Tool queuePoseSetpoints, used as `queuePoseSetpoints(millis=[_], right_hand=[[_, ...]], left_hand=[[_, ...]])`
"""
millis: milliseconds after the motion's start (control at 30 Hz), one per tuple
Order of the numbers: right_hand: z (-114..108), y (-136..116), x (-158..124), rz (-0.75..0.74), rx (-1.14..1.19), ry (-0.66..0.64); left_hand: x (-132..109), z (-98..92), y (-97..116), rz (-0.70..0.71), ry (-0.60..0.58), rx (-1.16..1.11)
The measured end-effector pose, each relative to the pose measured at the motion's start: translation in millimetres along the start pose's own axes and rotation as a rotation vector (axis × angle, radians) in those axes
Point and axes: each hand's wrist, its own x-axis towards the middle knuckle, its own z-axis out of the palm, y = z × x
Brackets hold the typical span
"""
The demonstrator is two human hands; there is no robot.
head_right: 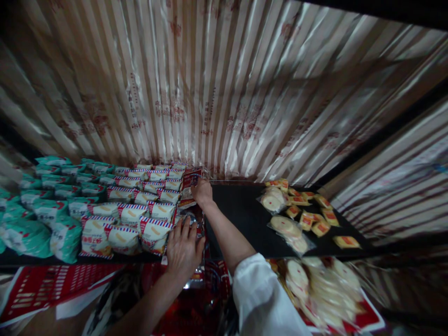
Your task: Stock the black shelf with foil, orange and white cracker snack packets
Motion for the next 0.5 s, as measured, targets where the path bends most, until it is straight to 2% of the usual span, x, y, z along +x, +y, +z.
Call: queuePoseSetpoints(millis=[233,500], right_hand=[[-8,-10,12,-0.017,-0.072,-0.006],[3,0,15,-0.015,-0.062,-0.044]], left_hand=[[0,2.3,-2,0.015,0.023,-0.021],[-1,-2.3,-5,0.02,-0.026,-0.062]])
